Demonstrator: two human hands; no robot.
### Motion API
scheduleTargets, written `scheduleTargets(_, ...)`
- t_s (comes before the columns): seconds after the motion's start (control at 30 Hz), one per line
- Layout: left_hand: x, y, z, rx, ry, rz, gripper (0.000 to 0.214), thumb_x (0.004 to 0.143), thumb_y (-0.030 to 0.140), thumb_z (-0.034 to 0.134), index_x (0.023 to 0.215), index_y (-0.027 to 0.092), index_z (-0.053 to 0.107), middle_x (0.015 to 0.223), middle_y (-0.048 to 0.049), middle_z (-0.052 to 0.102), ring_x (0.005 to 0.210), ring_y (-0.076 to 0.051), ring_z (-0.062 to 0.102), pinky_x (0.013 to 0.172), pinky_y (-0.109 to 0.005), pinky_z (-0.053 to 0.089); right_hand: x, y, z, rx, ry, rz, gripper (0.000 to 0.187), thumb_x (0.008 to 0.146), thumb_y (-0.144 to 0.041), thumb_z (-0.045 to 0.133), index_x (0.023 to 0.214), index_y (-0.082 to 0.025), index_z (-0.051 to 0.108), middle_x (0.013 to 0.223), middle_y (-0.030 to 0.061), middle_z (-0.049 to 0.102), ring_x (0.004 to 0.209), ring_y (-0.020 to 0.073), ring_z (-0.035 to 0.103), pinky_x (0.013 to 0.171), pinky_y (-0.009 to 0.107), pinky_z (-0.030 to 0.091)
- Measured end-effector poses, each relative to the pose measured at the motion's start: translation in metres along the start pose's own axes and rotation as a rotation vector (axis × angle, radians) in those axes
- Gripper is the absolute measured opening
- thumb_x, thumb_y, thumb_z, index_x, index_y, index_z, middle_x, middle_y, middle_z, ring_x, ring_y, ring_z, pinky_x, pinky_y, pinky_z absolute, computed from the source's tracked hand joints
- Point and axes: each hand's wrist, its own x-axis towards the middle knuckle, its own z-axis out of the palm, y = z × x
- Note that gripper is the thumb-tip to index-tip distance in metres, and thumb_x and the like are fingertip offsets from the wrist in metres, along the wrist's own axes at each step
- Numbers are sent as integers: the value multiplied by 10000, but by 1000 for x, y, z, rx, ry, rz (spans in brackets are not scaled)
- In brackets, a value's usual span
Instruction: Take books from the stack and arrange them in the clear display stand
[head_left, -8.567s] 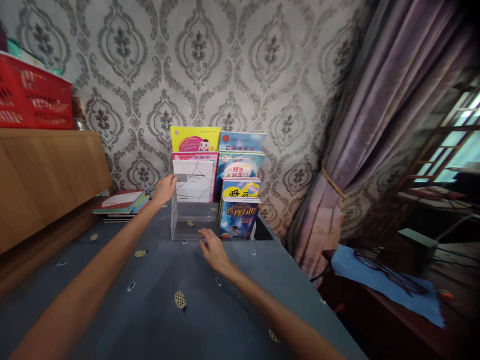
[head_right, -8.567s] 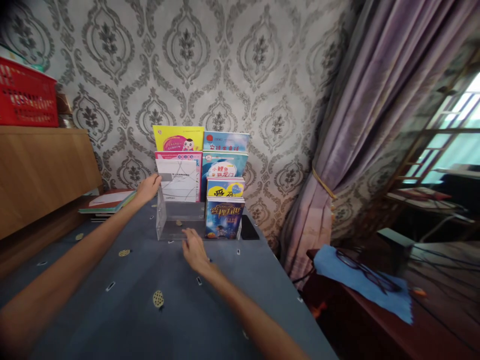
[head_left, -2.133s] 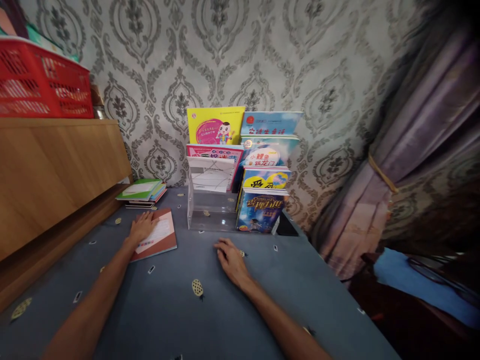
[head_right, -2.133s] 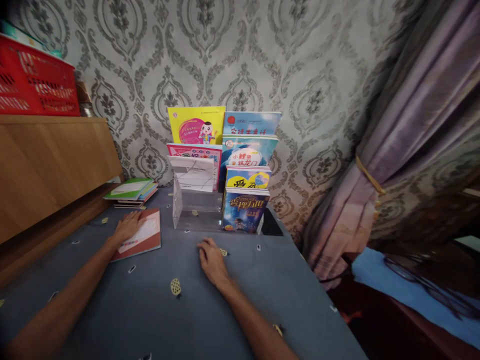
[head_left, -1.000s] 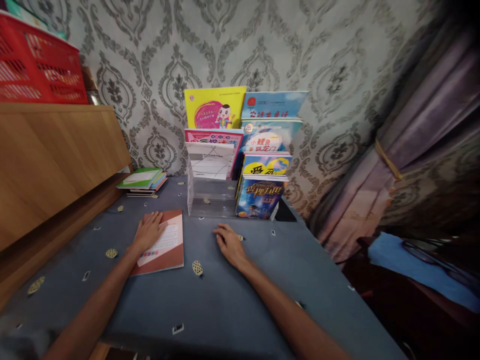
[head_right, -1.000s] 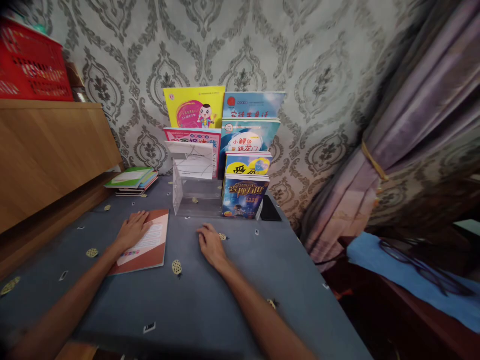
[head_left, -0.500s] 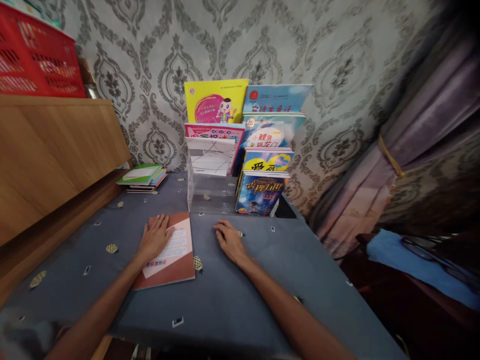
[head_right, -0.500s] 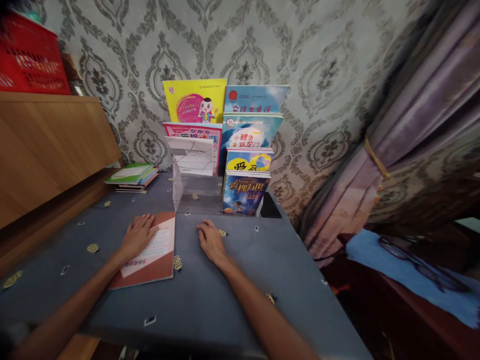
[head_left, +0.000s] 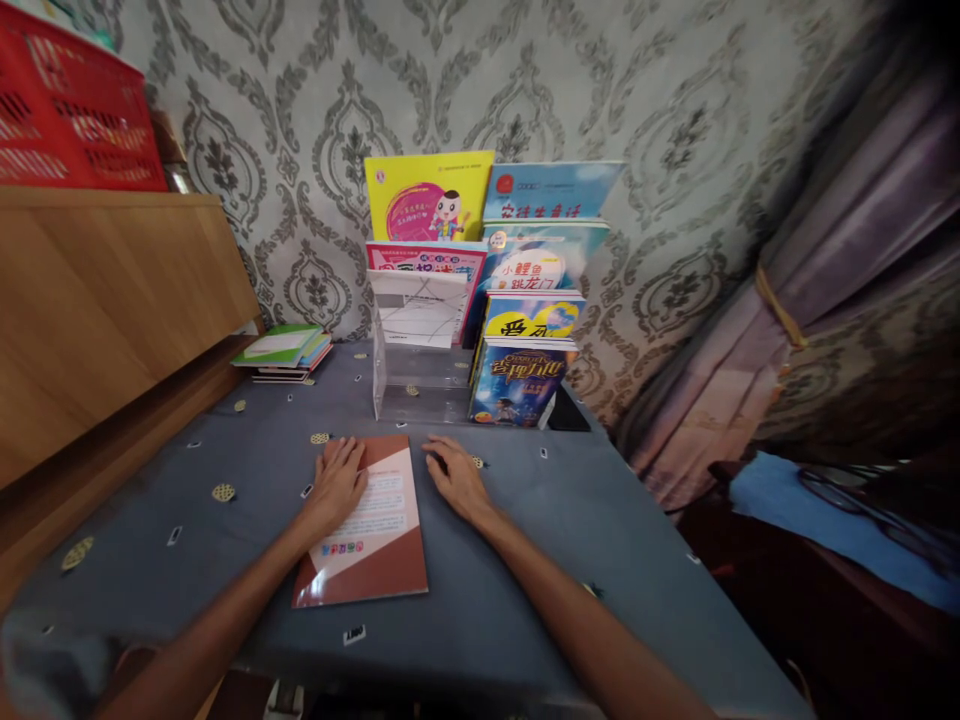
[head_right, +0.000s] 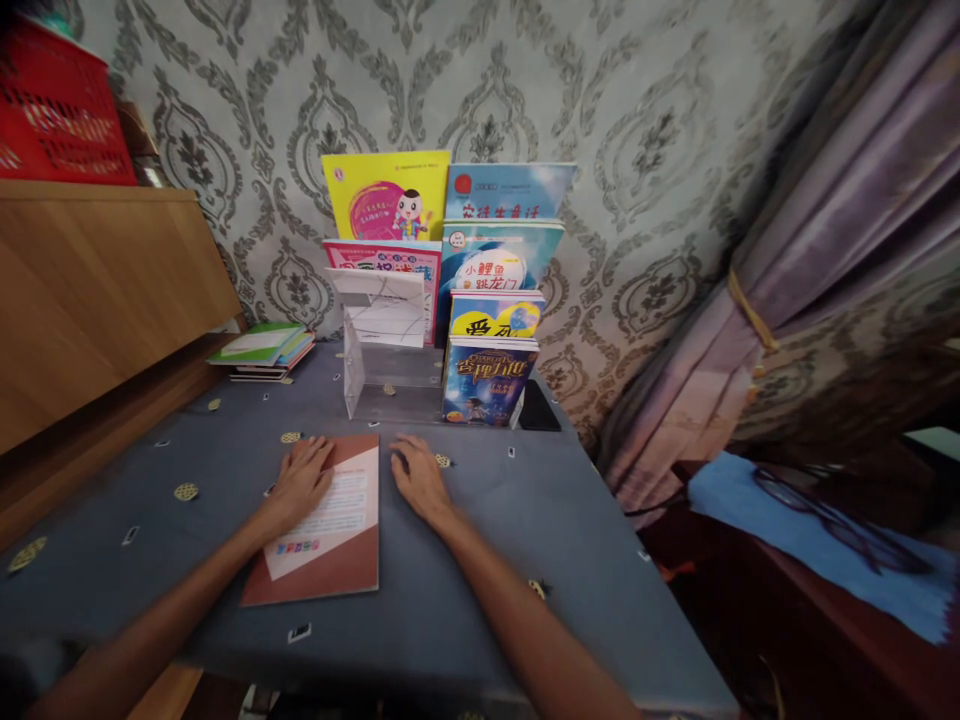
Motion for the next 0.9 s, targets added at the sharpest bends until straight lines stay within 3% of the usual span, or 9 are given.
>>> scheduleTargets(0.3,3,34,10,-181,-21,51,546,942,234,412,1479,138,441,1595,-167,370,1514,-288,272,1217,-578,201,-4,-5,-4,-82,-11,-72,312,934,-216,498,1169,-172,698,1344,150,650,1283,268,574,1143,523,367)
scheduleTargets(0.6,11,69,26,-343,-19,88,546,919,139,377,1458,158,459,1577,-146,411,1498,-266,316,1217,-552,256,-7,-15,-15,-255,-109,-200,382,952,-175,446,1279,-171,644,1403,145,609,1338,254,525,1136,496,377)
scheduleTargets(0.9,11,79,18,-164,-48,209,513,943,198,402,1451,155,464,1568,-150,424,1481,-281,350,1186,-550,311,-10,-12,-10,-331,-210,-164,461,990,-219,414,1426,-125,526,1456,170,560,1396,259,474,1170,490,358)
